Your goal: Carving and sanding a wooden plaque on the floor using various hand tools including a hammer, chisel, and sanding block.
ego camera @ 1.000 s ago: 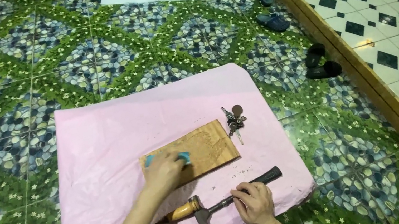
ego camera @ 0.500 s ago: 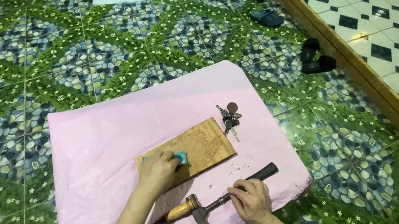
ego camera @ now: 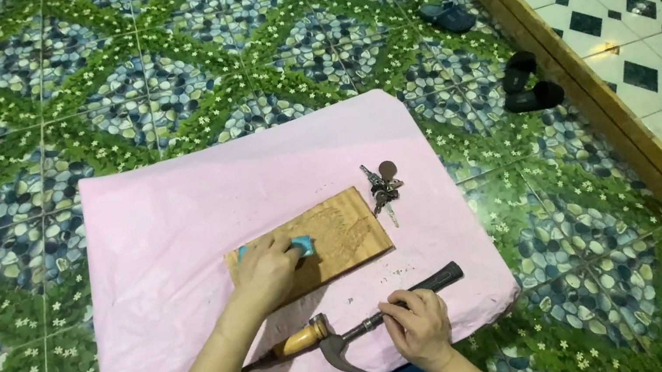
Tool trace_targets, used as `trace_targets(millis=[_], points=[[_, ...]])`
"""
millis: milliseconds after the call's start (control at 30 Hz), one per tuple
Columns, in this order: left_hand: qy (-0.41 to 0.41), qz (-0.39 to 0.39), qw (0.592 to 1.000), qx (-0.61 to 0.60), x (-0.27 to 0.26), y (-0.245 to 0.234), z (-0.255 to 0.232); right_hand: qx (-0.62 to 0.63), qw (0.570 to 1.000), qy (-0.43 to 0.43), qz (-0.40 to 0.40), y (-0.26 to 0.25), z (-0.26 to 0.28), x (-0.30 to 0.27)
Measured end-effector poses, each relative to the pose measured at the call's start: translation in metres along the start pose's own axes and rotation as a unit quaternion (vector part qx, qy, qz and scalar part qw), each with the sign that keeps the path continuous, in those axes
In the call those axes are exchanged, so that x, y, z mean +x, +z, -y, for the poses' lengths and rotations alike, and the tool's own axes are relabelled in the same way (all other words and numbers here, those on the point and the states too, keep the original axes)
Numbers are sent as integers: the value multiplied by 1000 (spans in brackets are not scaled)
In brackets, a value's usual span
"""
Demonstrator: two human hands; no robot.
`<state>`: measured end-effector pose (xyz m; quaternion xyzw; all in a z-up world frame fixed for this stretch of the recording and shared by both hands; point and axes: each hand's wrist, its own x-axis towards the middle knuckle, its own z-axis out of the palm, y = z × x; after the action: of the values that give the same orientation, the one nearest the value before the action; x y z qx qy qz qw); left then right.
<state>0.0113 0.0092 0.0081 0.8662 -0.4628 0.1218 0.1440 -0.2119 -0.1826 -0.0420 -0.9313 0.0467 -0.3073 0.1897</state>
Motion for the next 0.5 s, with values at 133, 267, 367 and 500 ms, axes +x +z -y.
trace_targets(millis=[133,267,367,500], points=[[28,121,991,-51,27,0,-33,1,1000,-2,0,-1,-1,0],[31,71,996,-39,11,0,-24,3,1000,0,-4,0,-2,-1],[5,48,999,-1,-1,-4,-13,-2,1000,-5,-11,1,0,2],[5,-19,1000,-22,31,0,-25,-5,1000,0,-2,1,1,1]])
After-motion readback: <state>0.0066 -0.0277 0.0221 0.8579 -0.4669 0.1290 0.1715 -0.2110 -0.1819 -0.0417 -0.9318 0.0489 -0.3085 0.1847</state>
